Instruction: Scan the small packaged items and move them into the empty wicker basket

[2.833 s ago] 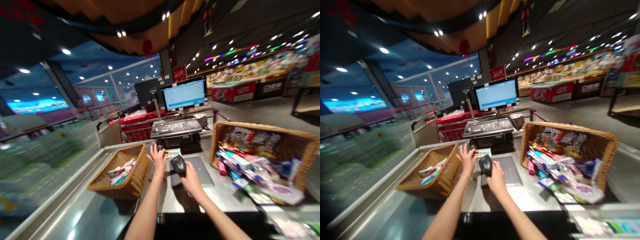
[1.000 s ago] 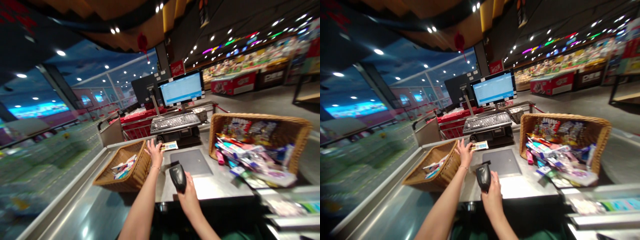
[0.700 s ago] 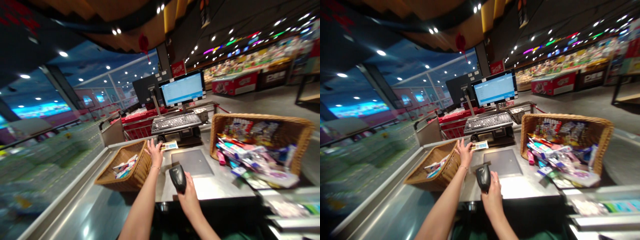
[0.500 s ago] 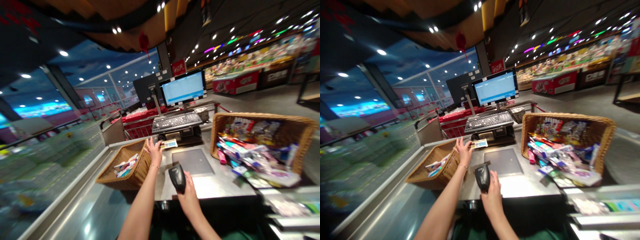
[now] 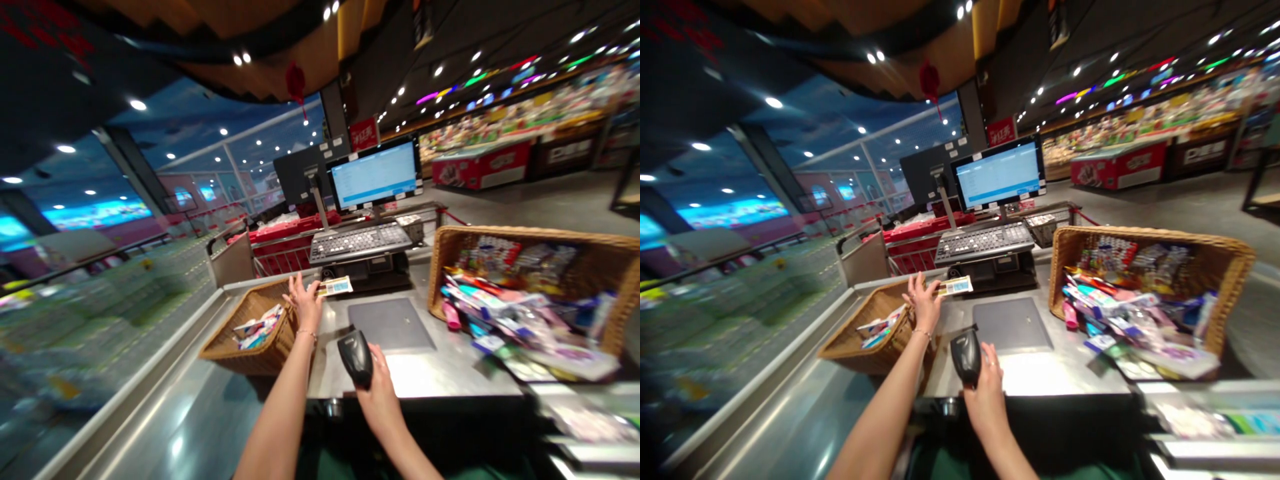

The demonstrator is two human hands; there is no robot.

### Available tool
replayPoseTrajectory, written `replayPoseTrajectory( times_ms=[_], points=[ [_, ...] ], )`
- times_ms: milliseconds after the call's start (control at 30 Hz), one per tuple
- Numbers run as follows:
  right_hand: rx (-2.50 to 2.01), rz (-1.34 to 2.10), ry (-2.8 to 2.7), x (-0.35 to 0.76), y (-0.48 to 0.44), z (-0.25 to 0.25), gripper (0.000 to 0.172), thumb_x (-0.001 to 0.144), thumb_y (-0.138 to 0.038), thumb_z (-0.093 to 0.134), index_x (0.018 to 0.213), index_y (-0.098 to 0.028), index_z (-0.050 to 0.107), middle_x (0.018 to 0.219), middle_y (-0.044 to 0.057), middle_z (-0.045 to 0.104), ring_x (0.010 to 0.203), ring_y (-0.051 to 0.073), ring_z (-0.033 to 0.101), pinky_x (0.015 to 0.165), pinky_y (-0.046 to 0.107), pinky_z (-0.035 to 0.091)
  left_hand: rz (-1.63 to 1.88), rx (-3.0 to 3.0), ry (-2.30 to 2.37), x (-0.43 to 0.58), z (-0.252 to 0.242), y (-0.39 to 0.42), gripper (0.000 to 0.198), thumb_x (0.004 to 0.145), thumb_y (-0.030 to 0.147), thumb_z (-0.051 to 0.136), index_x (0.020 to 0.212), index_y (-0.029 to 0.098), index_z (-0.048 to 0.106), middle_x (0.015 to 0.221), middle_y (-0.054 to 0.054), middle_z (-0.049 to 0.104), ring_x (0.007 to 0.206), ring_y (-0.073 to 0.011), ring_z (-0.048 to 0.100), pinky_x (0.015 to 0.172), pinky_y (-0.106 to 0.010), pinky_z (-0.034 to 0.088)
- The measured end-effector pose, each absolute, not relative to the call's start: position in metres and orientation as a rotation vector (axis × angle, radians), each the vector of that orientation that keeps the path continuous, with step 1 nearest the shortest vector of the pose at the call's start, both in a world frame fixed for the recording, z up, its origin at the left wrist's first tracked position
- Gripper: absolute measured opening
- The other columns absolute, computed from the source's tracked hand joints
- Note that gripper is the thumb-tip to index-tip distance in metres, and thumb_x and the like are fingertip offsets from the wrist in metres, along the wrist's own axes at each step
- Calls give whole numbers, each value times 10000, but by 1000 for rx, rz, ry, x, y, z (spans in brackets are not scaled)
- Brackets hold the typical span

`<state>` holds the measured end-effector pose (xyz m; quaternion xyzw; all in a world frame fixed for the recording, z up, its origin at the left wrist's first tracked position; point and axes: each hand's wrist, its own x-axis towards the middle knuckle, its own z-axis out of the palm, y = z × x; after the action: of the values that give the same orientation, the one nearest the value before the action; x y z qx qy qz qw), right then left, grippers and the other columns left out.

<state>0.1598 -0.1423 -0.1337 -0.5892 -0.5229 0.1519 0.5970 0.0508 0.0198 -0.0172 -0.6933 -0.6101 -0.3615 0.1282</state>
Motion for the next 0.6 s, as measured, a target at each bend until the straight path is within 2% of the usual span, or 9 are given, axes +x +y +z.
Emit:
replayPoseTrajectory(
  times_ms=[600],
  points=[
    [-1302,368,-1254,148,-142,-135,540,690,-87,491,1214,-193,563,1319,119,551,1340,288,438,1125,482,350,-1076,-1951,-1796,30,-17,20,368,723,218,715,1075,321,685,1544,-76,316,1455,-338,159,1095,-706,133]
  ],
)
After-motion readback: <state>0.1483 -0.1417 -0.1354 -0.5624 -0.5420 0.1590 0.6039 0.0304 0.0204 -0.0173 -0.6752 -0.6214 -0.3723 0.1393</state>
